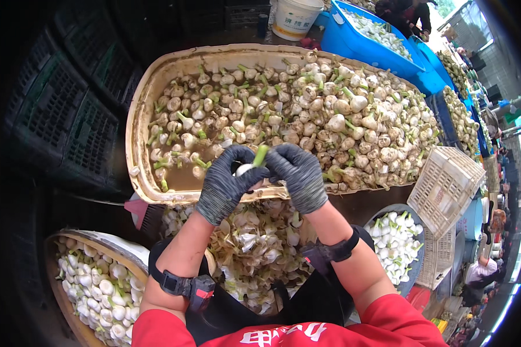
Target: The person peels garlic bulbs by hand, removing the outer layers and trimming the stems. They pick up each bulb from a large container, strip the skin, and place the cleaned garlic into a separate tray while discarding the peels onto a pile.
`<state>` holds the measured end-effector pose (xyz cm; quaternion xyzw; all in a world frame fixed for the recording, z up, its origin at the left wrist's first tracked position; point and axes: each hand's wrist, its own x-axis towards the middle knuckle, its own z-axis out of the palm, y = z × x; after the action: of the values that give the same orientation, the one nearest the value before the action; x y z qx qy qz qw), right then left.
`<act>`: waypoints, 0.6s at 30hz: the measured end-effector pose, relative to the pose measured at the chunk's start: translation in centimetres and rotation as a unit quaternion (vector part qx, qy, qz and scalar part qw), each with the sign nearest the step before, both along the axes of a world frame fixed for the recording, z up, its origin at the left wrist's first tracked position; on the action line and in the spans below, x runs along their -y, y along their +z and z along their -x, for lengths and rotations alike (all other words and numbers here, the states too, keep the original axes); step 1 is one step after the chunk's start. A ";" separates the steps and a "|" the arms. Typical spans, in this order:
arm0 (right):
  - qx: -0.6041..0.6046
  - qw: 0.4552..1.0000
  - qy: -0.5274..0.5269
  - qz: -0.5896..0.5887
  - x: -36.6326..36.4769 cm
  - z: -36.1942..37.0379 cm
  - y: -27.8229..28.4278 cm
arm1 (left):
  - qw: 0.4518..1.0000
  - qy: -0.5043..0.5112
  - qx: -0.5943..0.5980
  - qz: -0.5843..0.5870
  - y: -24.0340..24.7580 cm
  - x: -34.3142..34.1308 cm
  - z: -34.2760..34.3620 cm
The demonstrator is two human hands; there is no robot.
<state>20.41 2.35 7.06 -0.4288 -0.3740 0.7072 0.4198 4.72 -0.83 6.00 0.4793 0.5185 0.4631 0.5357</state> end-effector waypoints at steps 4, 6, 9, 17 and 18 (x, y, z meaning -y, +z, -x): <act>0.234 0.939 0.001 -0.251 0.5 0.6 -0.5 | 0.997 0.030 0.064 -0.024 -1.2 0.2 -0.6; 0.038 0.995 -0.018 -0.091 0.2 0.6 -1.0 | 0.974 0.095 0.203 -0.013 -1.2 0.4 -1.3; -0.055 0.992 -0.102 -0.047 0.5 0.5 -0.3 | 0.966 0.146 0.210 -0.043 -1.7 -0.1 -1.3; 0.331 0.727 0.519 -0.304 1.8 -2.8 1.4 | 0.855 0.052 0.511 0.069 -1.4 -1.6 2.1; 0.508 0.634 0.489 -0.318 2.2 -2.1 0.7 | 0.869 0.042 0.485 0.086 -0.6 -1.3 1.7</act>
<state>22.48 0.14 7.72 -0.3147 -0.8849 0.3167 -0.1328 3.03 0.43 5.44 0.1236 0.2510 0.6131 0.7388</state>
